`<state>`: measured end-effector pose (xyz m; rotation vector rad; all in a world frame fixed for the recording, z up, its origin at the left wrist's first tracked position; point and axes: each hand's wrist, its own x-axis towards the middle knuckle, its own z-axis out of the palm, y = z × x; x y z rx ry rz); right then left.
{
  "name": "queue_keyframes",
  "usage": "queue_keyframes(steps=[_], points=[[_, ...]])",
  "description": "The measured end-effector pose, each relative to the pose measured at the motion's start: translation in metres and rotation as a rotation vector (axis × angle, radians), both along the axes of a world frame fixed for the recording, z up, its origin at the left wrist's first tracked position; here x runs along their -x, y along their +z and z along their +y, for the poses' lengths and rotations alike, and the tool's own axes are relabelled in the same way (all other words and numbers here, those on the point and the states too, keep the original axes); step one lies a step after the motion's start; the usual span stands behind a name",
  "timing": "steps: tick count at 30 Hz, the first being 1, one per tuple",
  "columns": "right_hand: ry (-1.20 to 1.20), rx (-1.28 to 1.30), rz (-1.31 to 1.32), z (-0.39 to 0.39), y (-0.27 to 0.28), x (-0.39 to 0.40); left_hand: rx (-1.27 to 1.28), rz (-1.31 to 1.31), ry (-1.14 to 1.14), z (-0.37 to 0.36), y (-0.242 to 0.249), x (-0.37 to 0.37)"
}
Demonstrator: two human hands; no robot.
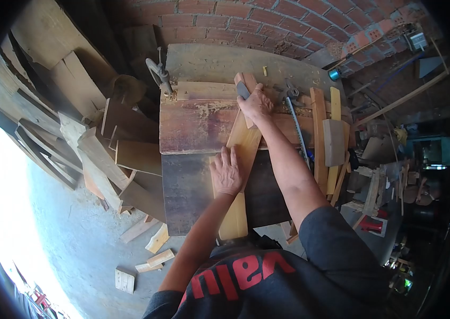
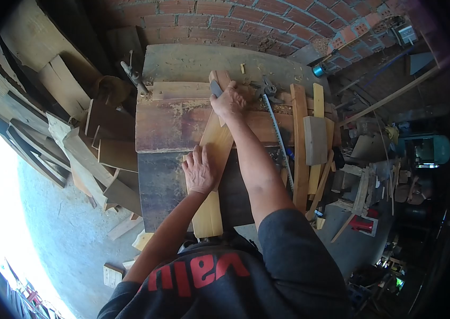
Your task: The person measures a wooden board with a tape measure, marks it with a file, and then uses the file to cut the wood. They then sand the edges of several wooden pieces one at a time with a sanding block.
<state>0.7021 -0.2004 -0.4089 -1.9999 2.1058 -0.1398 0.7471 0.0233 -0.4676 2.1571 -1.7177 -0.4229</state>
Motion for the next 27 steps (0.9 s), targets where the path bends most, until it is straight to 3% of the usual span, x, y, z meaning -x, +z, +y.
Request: queue_keyframes(steps=[3, 5, 6, 7, 8, 17, 22, 23, 25, 27], points=[[-0.03, 0.015, -0.014, 0.001, -0.003, -0.002, 0.002, 0.054, 0.003, 0.0, 0.006, -0.002], [-0.006, -0.056, -0.062, 0.041, 0.005, 0.006, 0.021, 0.057, -0.007, -0.001, 0.001, -0.002], [0.05, 0.075, 0.005, 0.069, -0.002, 0.012, 0.024, 0.048, 0.003, 0.0, -0.003, 0.0], [0.024, -0.056, 0.011, 0.092, 0.0, 0.015, 0.029, 0.038, 0.016, 0.0, -0.005, 0.001], [0.076, -0.031, 0.024, 0.111, -0.003, 0.022, 0.013, 0.059, 0.01, -0.001, 0.003, 0.0], [-0.005, -0.12, -0.078, 0.003, 0.012, -0.002, 0.039, 0.053, 0.031, 0.0, 0.001, 0.0], [0.042, -0.022, 0.017, 0.094, -0.002, 0.014, 0.017, 0.064, 0.04, 0.0, 0.003, 0.001], [0.077, -0.032, 0.012, 0.118, -0.002, 0.02, -0.055, 0.151, 0.023, -0.001, 0.031, -0.003], [0.065, -0.141, -0.036, 0.116, 0.004, 0.021, -0.054, 0.148, 0.023, -0.001, 0.03, -0.002], [0.066, -0.074, -0.03, 0.089, 0.003, 0.015, -0.04, 0.112, 0.022, 0.001, 0.016, -0.001]])
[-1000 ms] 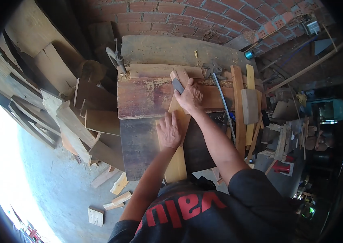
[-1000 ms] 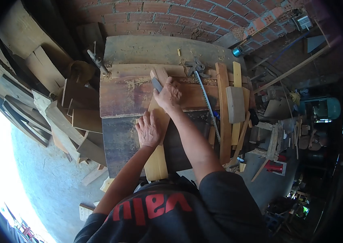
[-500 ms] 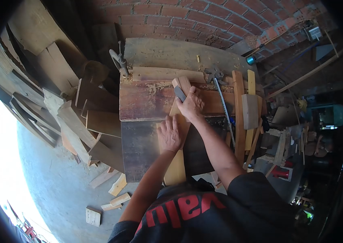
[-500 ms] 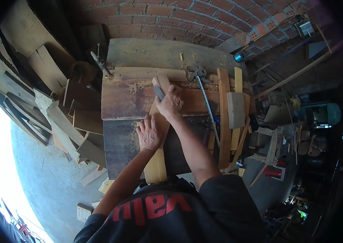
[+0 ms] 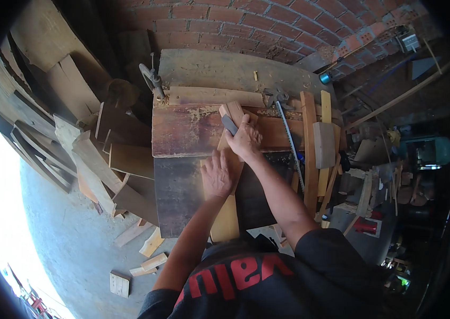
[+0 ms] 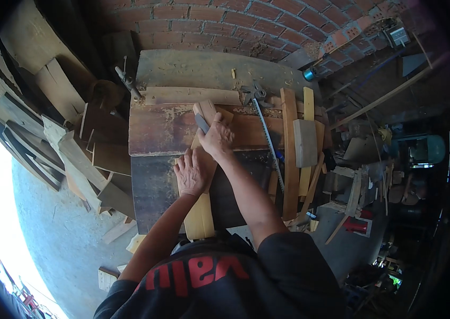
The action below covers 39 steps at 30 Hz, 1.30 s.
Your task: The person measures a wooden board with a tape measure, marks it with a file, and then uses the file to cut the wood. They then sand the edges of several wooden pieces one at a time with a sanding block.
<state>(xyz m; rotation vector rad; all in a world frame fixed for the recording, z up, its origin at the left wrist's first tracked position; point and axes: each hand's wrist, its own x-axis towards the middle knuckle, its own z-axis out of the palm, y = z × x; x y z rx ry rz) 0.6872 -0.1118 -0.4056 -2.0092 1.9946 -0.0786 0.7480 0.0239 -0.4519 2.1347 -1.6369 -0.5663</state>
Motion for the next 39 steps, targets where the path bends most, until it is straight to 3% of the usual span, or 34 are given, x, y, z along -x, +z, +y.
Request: queue_keyframes(steps=[2, 3, 5, 8, 9, 12, 16, 20, 23, 26, 29, 33, 36, 39], points=[[-0.015, 0.102, 0.046, -0.049, -0.001, -0.01, 0.02, -0.042, 0.004, -0.001, -0.008, 0.001], [-0.047, -0.014, -0.002, -0.074, 0.01, -0.015, 0.028, -0.036, 0.01, -0.001, -0.009, 0.001], [-0.046, 0.018, 0.008, -0.096, -0.003, -0.021, 0.043, -0.052, 0.005, 0.001, -0.014, 0.0], [-0.046, 0.026, 0.017, -0.059, 0.001, -0.016, 0.036, -0.017, 0.017, 0.0, -0.016, 0.001], [0.009, 0.135, 0.074, -0.031, -0.004, -0.01, 0.044, -0.001, 0.024, -0.001, -0.012, 0.001], [0.013, -0.092, 0.04, 0.017, 0.006, 0.0, 0.009, 0.024, 0.019, -0.001, -0.003, 0.0], [0.026, 0.109, 0.122, -0.039, -0.002, -0.013, 0.054, -0.035, 0.019, 0.0, -0.015, 0.001], [-0.029, -0.045, 0.013, -0.09, 0.006, -0.027, 0.132, -0.109, 0.031, 0.002, -0.011, -0.001], [-0.017, 0.027, 0.025, -0.051, 0.007, -0.018, 0.1, -0.072, 0.02, 0.002, -0.014, -0.001], [-0.001, -0.057, 0.062, 0.014, 0.005, -0.004, 0.064, -0.026, 0.008, 0.0, -0.018, 0.0], [0.038, 0.025, 0.084, -0.008, 0.0, -0.006, 0.047, -0.024, -0.012, 0.0, -0.015, -0.004], [-0.027, 0.017, 0.062, -0.096, 0.01, -0.026, 0.094, -0.065, 0.009, 0.001, -0.017, -0.002], [-0.051, 0.057, 0.038, -0.093, 0.006, -0.027, 0.123, -0.034, 0.022, 0.005, -0.014, -0.001], [0.023, 0.063, 0.094, -0.028, -0.008, -0.005, 0.12, -0.034, 0.024, 0.002, -0.02, 0.0]])
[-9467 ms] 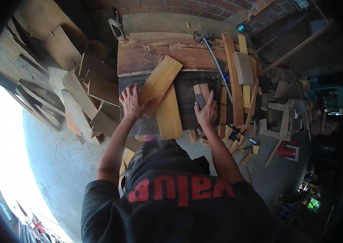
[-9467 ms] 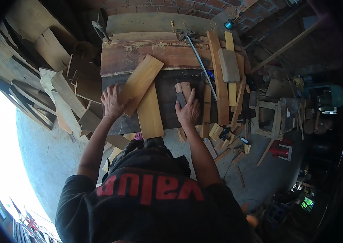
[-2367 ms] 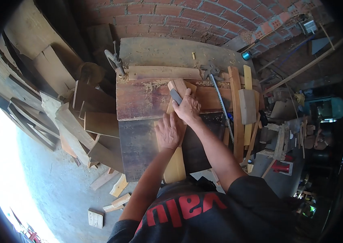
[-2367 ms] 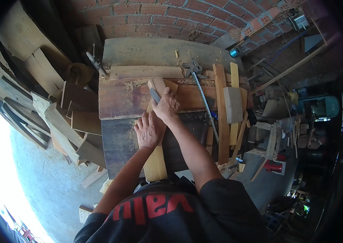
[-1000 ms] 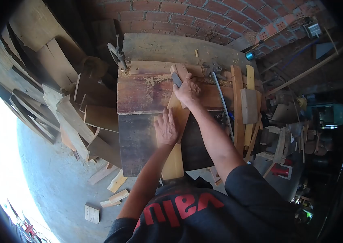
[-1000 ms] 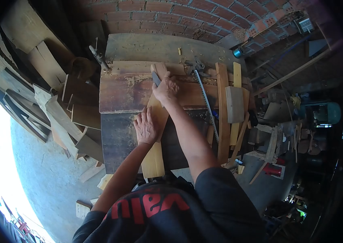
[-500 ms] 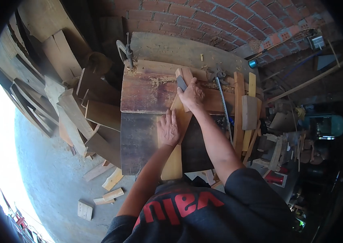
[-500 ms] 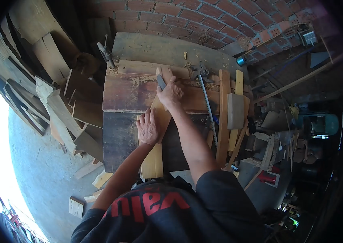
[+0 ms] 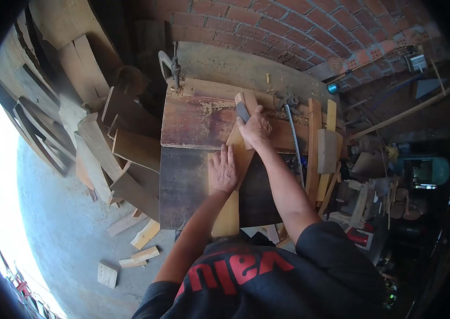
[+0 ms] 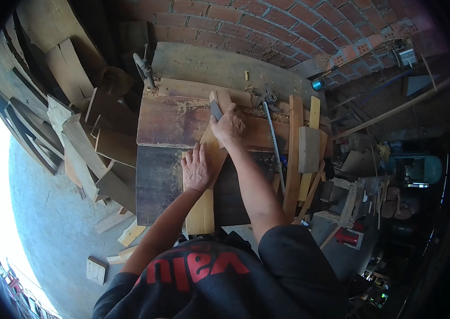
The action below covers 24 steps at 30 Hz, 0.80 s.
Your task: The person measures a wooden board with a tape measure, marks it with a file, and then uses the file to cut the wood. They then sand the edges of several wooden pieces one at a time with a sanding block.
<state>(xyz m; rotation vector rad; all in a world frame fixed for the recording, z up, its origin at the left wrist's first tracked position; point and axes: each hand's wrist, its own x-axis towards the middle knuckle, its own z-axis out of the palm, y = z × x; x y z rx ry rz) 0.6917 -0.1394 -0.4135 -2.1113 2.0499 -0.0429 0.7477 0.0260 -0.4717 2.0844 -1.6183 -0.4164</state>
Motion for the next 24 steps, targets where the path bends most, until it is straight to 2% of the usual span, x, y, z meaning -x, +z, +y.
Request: queue_keyframes(steps=[2, 4, 5, 7, 9, 12, 14, 15, 17, 19, 21, 24], points=[[0.004, -0.116, 0.025, 0.048, 0.006, 0.01, -0.014, 0.046, -0.006, -0.001, 0.007, -0.001], [0.005, -0.083, 0.058, 0.045, 0.008, 0.009, -0.04, 0.036, -0.02, 0.0, 0.007, -0.002], [0.014, -0.052, 0.085, 0.031, 0.007, 0.006, -0.039, 0.034, -0.015, -0.002, 0.005, -0.001], [-0.035, -0.051, -0.036, -0.048, 0.015, -0.009, -0.005, -0.029, -0.016, 0.001, -0.001, 0.0], [-0.095, -0.063, -0.054, -0.079, 0.019, -0.017, -0.021, -0.012, -0.005, 0.002, -0.002, -0.001], [-0.12, -0.055, -0.07, -0.044, 0.018, -0.013, 0.006, -0.009, -0.006, 0.001, 0.0, -0.001], [-0.013, 0.053, -0.003, 0.011, 0.004, 0.003, 0.0, 0.008, -0.023, 0.003, -0.001, -0.003], [-0.052, -0.15, -0.013, 0.036, 0.011, 0.006, -0.021, 0.012, -0.027, 0.002, 0.0, -0.002], [0.037, -0.073, 0.034, 0.067, 0.006, 0.014, -0.016, 0.046, -0.008, -0.001, 0.008, -0.001], [0.021, -0.156, -0.014, 0.049, 0.014, 0.01, -0.017, 0.045, -0.021, -0.001, 0.006, -0.002], [0.045, 0.0, -0.015, 0.015, 0.006, 0.006, -0.03, -0.007, -0.029, -0.002, 0.002, -0.002], [-0.038, -0.042, -0.043, -0.061, 0.008, -0.008, -0.042, -0.029, -0.033, 0.002, 0.004, -0.002]])
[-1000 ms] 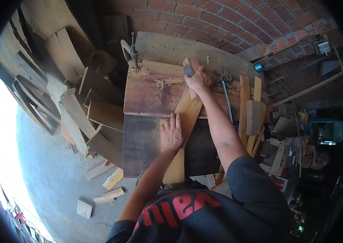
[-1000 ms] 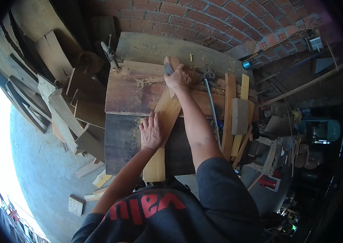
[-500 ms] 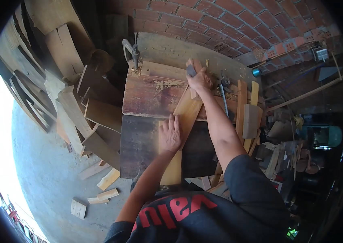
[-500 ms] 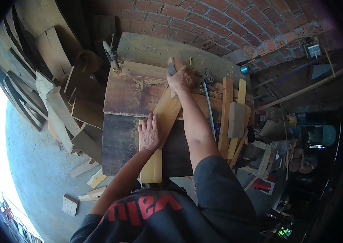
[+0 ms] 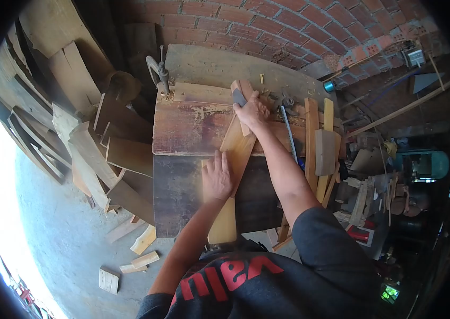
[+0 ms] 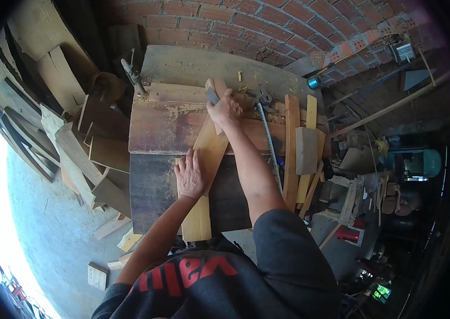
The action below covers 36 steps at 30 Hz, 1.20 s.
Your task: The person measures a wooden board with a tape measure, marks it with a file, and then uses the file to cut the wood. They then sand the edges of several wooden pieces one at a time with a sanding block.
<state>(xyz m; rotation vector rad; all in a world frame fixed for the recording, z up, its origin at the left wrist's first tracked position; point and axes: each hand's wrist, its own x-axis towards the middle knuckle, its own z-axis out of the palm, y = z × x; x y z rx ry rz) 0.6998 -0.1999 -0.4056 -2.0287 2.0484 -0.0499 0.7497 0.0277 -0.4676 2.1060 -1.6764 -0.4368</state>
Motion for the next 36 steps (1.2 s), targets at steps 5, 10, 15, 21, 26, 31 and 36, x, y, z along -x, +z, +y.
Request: queue_keyframes(steps=[5, 10, 15, 21, 26, 31, 36], points=[[-0.008, 0.041, -0.016, 0.05, -0.001, 0.005, 0.027, 0.054, 0.028, -0.001, 0.001, 0.001], [0.033, -0.057, -0.005, 0.115, 0.003, 0.018, 0.02, 0.1, 0.018, -0.001, 0.004, 0.001], [-0.016, -0.037, -0.038, 0.011, 0.009, -0.005, 0.085, -0.102, 0.042, -0.001, -0.002, 0.002], [-0.02, -0.008, -0.035, 0.073, 0.0, 0.001, -0.026, 0.029, 0.009, -0.003, -0.003, 0.001], [0.028, -0.006, 0.004, 0.106, -0.001, 0.006, -0.06, 0.118, -0.006, -0.003, 0.016, -0.002], [0.002, 0.017, -0.016, 0.017, -0.002, -0.016, 0.091, -0.08, 0.023, -0.002, 0.001, 0.0], [-0.074, 0.029, -0.009, 0.063, -0.005, -0.005, 0.107, 0.026, 0.036, -0.001, -0.003, 0.002]])
